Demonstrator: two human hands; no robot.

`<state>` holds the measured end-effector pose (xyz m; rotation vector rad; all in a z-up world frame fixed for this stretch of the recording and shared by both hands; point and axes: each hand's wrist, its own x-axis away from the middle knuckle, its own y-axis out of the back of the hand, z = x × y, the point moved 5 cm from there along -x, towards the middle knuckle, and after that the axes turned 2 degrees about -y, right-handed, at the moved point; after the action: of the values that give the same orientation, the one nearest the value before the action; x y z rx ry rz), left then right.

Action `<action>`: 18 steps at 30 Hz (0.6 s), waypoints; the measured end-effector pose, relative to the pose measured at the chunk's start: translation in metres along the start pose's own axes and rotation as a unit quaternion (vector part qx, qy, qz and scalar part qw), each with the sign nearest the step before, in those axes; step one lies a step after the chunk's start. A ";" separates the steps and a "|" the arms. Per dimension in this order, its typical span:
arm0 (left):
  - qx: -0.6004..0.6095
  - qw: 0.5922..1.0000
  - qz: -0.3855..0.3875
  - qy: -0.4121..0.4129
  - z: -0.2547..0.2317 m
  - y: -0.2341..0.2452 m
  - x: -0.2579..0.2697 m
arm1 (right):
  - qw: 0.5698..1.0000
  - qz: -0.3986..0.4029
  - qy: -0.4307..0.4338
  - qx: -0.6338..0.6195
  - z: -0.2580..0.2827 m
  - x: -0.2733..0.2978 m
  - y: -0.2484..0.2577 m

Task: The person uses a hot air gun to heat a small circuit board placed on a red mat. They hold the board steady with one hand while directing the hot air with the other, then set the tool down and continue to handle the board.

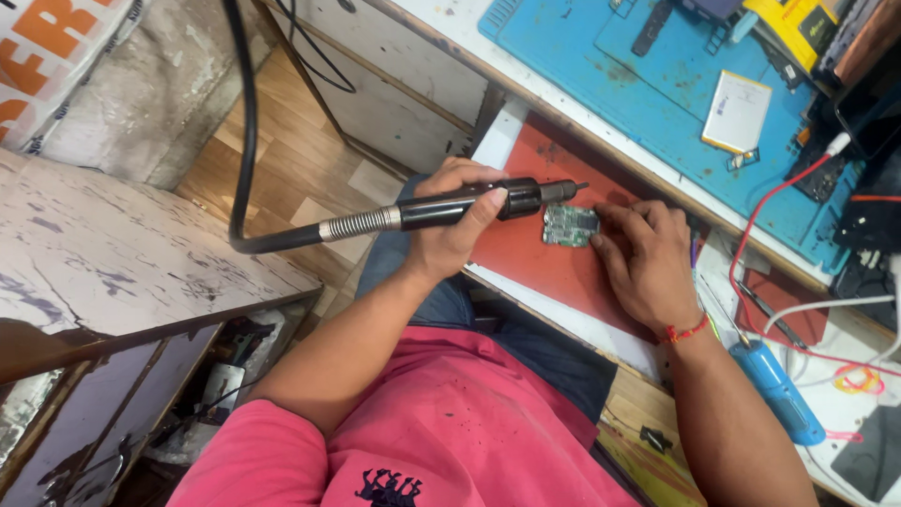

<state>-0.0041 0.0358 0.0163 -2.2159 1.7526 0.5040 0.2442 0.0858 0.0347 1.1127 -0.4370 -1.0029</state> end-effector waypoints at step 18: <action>0.000 0.998 0.047 -0.042 -0.006 -0.003 0.001 | 0.998 0.045 -0.005 -0.034 -0.006 -0.002 0.007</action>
<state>-0.0002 0.0329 0.0213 -2.0881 1.8178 0.6095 0.2506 0.0916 0.0388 1.0189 -0.4542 -0.9372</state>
